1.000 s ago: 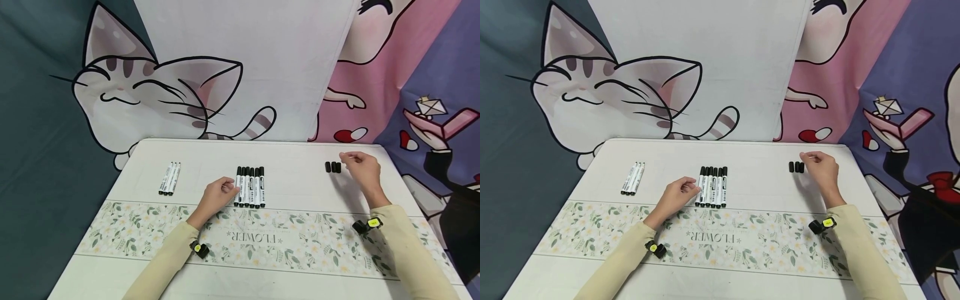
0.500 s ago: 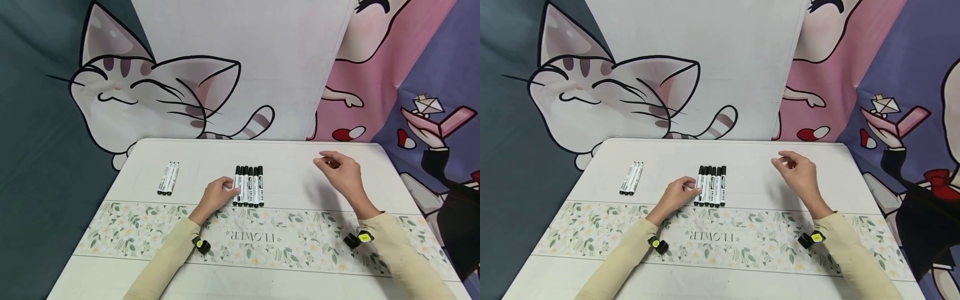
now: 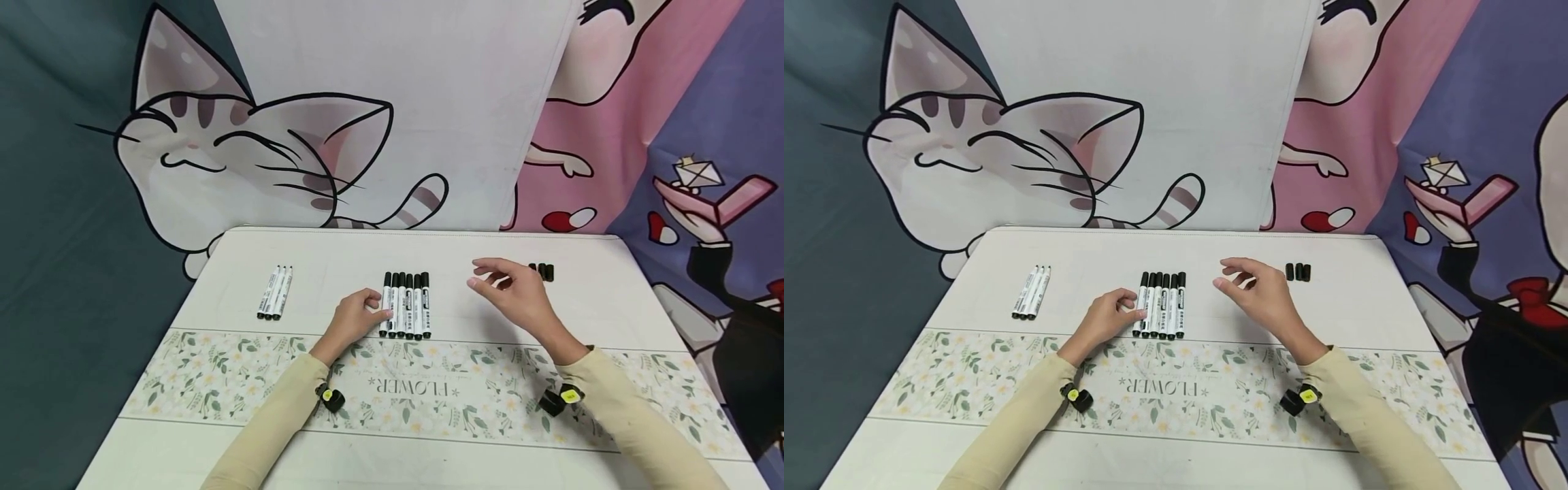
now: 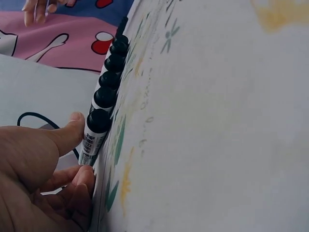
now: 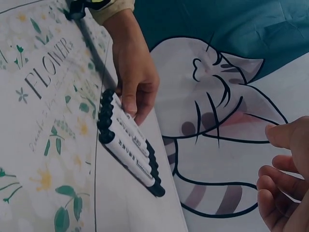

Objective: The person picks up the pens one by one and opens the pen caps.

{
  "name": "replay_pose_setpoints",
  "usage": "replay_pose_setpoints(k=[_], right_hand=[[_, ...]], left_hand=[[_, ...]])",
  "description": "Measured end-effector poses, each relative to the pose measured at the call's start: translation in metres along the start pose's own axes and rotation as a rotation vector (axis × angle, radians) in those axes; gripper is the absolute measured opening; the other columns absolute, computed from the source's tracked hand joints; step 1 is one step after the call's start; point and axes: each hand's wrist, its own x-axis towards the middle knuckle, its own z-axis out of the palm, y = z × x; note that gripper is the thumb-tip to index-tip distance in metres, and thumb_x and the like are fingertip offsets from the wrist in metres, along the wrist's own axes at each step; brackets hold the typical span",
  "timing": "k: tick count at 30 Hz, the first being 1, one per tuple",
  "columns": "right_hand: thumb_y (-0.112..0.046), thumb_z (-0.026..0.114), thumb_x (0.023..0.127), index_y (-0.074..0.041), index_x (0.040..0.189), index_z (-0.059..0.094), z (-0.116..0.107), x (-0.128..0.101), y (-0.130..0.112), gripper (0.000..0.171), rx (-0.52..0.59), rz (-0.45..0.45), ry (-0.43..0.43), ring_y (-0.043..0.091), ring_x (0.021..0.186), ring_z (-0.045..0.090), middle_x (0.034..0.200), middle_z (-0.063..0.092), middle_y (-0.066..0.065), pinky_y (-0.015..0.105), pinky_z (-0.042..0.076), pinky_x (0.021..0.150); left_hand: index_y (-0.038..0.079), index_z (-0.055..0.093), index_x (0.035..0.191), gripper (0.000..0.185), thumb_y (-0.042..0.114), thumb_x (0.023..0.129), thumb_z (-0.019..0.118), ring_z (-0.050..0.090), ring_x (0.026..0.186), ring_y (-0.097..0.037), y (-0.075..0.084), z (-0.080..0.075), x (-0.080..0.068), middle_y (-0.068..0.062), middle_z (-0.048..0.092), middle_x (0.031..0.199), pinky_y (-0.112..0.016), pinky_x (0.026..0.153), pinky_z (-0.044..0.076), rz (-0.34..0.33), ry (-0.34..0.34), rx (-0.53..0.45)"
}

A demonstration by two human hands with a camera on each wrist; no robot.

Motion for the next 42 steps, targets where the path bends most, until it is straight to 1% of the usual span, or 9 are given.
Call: replay_pose_setpoints(k=[10,17,22,24,28,30,35,37,42], right_hand=[[-0.027,0.079,0.092,-0.015,0.120,0.075,0.021,0.005,-0.006,0.031,0.043,0.001,-0.077,0.013,0.084,0.068,0.104,0.076,0.001,0.029,0.056,0.073],[-0.026,0.078,0.093,-0.014,0.120,0.075,0.033,0.006,-0.007,0.029,0.067,-0.001,-0.150,0.012,0.084,0.067,0.106,0.076,0.003,0.030,0.055,0.073],[-0.026,0.077,0.094,-0.014,0.120,0.075,0.037,0.007,-0.007,0.029,0.074,-0.008,-0.175,0.012,0.083,0.067,0.107,0.076,0.007,0.028,0.055,0.073],[-0.027,0.077,0.094,-0.014,0.120,0.075,0.038,0.007,-0.007,0.029,0.076,-0.009,-0.178,0.012,0.082,0.067,0.106,0.076,0.005,0.028,0.055,0.072],[-0.028,0.077,0.094,-0.015,0.121,0.075,0.039,0.007,-0.006,0.030,0.071,-0.011,-0.186,0.011,0.082,0.066,0.103,0.076,0.000,0.028,0.055,0.072],[-0.028,0.077,0.094,-0.015,0.121,0.075,0.039,0.008,-0.007,0.031,0.069,-0.009,-0.191,0.011,0.082,0.066,0.102,0.076,-0.002,0.028,0.055,0.072],[-0.027,0.078,0.093,-0.015,0.122,0.075,0.036,0.008,-0.008,0.031,0.065,-0.005,-0.202,0.011,0.081,0.066,0.101,0.076,-0.002,0.027,0.055,0.072],[-0.027,0.078,0.093,-0.014,0.121,0.075,0.035,0.009,-0.008,0.031,0.066,-0.008,-0.203,0.011,0.081,0.066,0.101,0.076,-0.002,0.027,0.054,0.072],[-0.025,0.078,0.093,-0.015,0.121,0.075,0.033,0.010,-0.010,0.030,0.063,-0.014,-0.204,0.011,0.082,0.066,0.101,0.076,-0.003,0.028,0.055,0.072]], left_hand=[[0.007,0.070,0.120,0.041,0.035,0.092,0.078,0.061,0.082,-0.018,0.001,-0.003,-0.003,-0.001,0.069,0.097,-0.042,0.081,0.051,-0.022,-0.025,0.003],[0.004,0.072,0.117,0.038,0.032,0.091,0.075,0.065,0.079,-0.018,0.004,0.000,-0.003,0.001,0.072,0.089,-0.043,0.084,0.054,-0.009,0.019,0.073],[0.000,0.071,0.118,0.040,0.029,0.091,0.074,0.070,0.083,-0.020,0.006,0.002,-0.003,0.000,0.076,0.087,-0.044,0.086,0.054,-0.037,0.051,0.099],[-0.002,0.071,0.118,0.039,0.026,0.090,0.073,0.070,0.082,-0.021,0.006,0.002,-0.003,-0.001,0.076,0.086,-0.044,0.085,0.055,-0.052,0.059,0.100],[-0.002,0.071,0.118,0.038,0.024,0.091,0.069,0.069,0.083,-0.021,0.006,-0.004,-0.004,-0.004,0.075,0.089,-0.044,0.086,0.056,-0.079,0.057,0.095],[-0.002,0.073,0.112,0.032,0.022,0.093,0.066,0.065,0.078,-0.020,0.006,-0.009,-0.006,-0.006,0.072,0.086,-0.042,0.081,0.055,-0.082,0.033,0.086],[0.002,0.074,0.110,0.026,0.020,0.095,0.064,0.060,0.074,-0.015,0.008,-0.021,-0.011,-0.004,0.070,0.087,-0.034,0.072,0.050,-0.077,-0.012,0.038],[0.005,0.073,0.116,0.028,0.022,0.095,0.065,0.062,0.079,-0.014,0.008,-0.024,-0.013,-0.002,0.071,0.094,-0.034,0.074,0.052,-0.079,-0.003,0.012],[0.009,0.070,0.119,0.029,0.024,0.095,0.064,0.065,0.083,-0.017,0.009,-0.030,-0.018,-0.002,0.072,0.101,-0.036,0.072,0.052,-0.062,0.025,-0.026]])
